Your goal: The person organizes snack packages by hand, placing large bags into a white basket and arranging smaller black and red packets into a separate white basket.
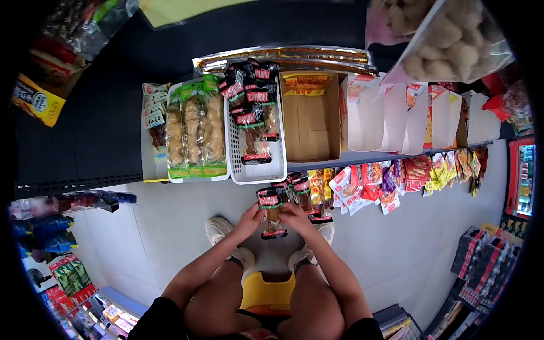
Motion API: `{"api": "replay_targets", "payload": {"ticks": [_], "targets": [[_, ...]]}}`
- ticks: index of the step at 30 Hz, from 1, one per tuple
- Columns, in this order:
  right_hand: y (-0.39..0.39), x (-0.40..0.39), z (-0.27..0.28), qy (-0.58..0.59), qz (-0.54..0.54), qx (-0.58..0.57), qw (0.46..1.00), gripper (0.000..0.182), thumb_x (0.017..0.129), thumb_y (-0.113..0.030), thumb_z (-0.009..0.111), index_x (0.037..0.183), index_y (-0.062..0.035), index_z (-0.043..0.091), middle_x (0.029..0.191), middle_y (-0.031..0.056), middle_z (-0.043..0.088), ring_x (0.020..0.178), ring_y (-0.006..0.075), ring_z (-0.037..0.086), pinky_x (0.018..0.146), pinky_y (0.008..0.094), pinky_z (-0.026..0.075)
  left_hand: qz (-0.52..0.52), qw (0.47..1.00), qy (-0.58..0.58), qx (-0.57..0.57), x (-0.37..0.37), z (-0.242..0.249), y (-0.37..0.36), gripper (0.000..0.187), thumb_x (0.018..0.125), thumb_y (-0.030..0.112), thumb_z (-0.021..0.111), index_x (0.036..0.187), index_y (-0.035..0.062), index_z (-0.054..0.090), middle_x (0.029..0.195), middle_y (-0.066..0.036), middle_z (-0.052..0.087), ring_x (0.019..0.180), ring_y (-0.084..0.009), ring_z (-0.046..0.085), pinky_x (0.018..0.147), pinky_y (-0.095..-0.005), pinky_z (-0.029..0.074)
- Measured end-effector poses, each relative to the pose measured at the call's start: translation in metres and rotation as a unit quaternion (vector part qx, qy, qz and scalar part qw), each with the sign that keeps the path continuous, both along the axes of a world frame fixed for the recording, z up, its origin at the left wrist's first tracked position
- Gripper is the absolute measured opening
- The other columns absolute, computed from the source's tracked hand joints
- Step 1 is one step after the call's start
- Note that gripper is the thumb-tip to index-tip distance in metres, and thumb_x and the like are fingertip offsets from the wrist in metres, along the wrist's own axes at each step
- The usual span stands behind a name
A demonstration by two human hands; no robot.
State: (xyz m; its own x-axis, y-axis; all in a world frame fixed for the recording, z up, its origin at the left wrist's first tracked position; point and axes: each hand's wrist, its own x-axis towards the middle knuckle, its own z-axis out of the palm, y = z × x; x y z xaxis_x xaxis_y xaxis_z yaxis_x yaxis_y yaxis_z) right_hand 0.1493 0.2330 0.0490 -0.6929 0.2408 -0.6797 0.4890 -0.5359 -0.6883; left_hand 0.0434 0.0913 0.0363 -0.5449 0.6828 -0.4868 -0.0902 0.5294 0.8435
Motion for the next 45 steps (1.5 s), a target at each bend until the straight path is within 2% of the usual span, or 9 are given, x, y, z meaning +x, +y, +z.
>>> {"api": "replay_targets", "payload": {"ticks": [1,2,8,14,19,21,27,43,45], "targets": [[0.003,0.001,0.007,0.004,0.0,0.004,1.0,0.029,0.075,-0.005,0.057,0.102,0.0003,0.047,0.085,0.0075,0.055,0.072,0.014,0.055,0.063,0.0253,0.044,0.001,0.999,-0.025,0.021,0.001,0.001,-0.004,0.021,0.085,0.021,0.045,0.101,0.007,0.046,0.084,-0.018,0.056,0.075,-0.0343,0.055,0.065,-0.0369,0.042],[0.005,0.003,0.016,0.004,0.042,0.004,0.999,0.024,0.076,-0.005,0.056,0.098,0.0001,0.048,0.084,0.0071,0.055,0.072,0.0136,0.054,0.063,0.0256,0.045,-0.045,0.997,-0.056,-0.007,0.0,0.001,-0.008,0.021,0.089,0.016,0.04,0.108,0.009,0.045,0.092,0.0,0.05,0.081,-0.0081,0.047,0.067,-0.0244,0.045],[0.007,0.012,0.065,0.016,0.104,-0.007,0.994,0.021,0.074,0.003,0.048,0.095,0.0009,0.048,0.088,0.0093,0.054,0.079,0.0165,0.056,0.067,0.0292,0.049,-0.076,0.992,-0.099,0.011,0.001,0.033,-0.018,0.027,0.086,0.022,0.045,0.109,0.0075,0.045,0.086,-0.012,0.057,0.079,-0.0151,0.055,0.064,-0.03,0.045],[0.018,0.009,0.107,0.051,0.122,-0.025,0.991,0.025,0.075,0.007,0.044,0.099,0.0013,0.046,0.094,0.0109,0.053,0.083,0.0205,0.057,0.071,0.0317,0.05,-0.042,0.976,-0.206,0.055,-0.011,0.118,-0.005,0.026,0.088,0.019,0.043,0.112,0.0086,0.044,0.089,-0.003,0.055,0.074,-0.0098,0.05,0.064,-0.025,0.046],[0.042,-0.021,0.15,0.087,0.138,0.034,0.986,0.024,0.075,0.009,0.041,0.097,0.0012,0.046,0.089,0.0106,0.055,0.075,0.0191,0.058,0.065,0.0299,0.051,-0.103,0.986,-0.109,0.074,-0.042,0.145,0.018,0.025,0.087,0.017,0.043,0.111,0.0084,0.042,0.084,-0.004,0.052,0.072,-0.0099,0.05,0.061,-0.0261,0.046],[0.051,-0.044,0.182,0.118,0.172,0.243,0.947,0.013,0.076,0.005,0.042,0.087,0.0007,0.046,0.076,0.007,0.053,0.068,0.0151,0.057,0.062,0.0282,0.049,-0.028,0.987,-0.1,0.126,-0.055,0.171,0.039,0.022,0.087,0.016,0.043,0.107,0.0088,0.041,0.076,-0.003,0.05,0.068,-0.0103,0.05,0.056,-0.0253,0.044],[0.094,-0.122,0.204,0.154,0.11,0.412,0.891,0.009,0.072,-0.001,0.043,0.077,0.0024,0.049,0.066,0.0122,0.055,0.06,0.0191,0.057,0.054,0.0294,0.045,0.085,0.98,-0.065,0.168,-0.108,0.227,0.1,0.014,0.085,0.012,0.043,0.098,0.0072,0.041,0.07,-0.001,0.049,0.054,-0.0084,0.044,0.046,-0.0238,0.037],[0.101,-0.154,0.164,0.129,0.033,0.372,0.919,0.009,0.068,-0.002,0.044,0.072,0.0033,0.05,0.068,0.0196,0.057,0.064,0.0286,0.059,0.056,0.0358,0.044,0.214,0.961,-0.087,0.15,-0.132,0.169,0.12,0.009,0.082,0.012,0.05,0.087,0.0051,0.054,0.077,0.0,0.053,0.067,-0.0071,0.049,0.059,-0.0208,0.042],[0.103,-0.156,0.151,0.091,0.037,0.453,0.886,0.011,0.068,-0.004,0.046,0.075,0.002,0.052,0.069,0.0198,0.057,0.068,0.0323,0.058,0.06,0.0375,0.044,0.154,0.979,0.039,0.125,-0.137,0.137,0.124,0.009,0.082,0.012,0.049,0.086,0.0048,0.053,0.075,0.0,0.053,0.066,-0.0076,0.049,0.059,-0.0198,0.041]]}}
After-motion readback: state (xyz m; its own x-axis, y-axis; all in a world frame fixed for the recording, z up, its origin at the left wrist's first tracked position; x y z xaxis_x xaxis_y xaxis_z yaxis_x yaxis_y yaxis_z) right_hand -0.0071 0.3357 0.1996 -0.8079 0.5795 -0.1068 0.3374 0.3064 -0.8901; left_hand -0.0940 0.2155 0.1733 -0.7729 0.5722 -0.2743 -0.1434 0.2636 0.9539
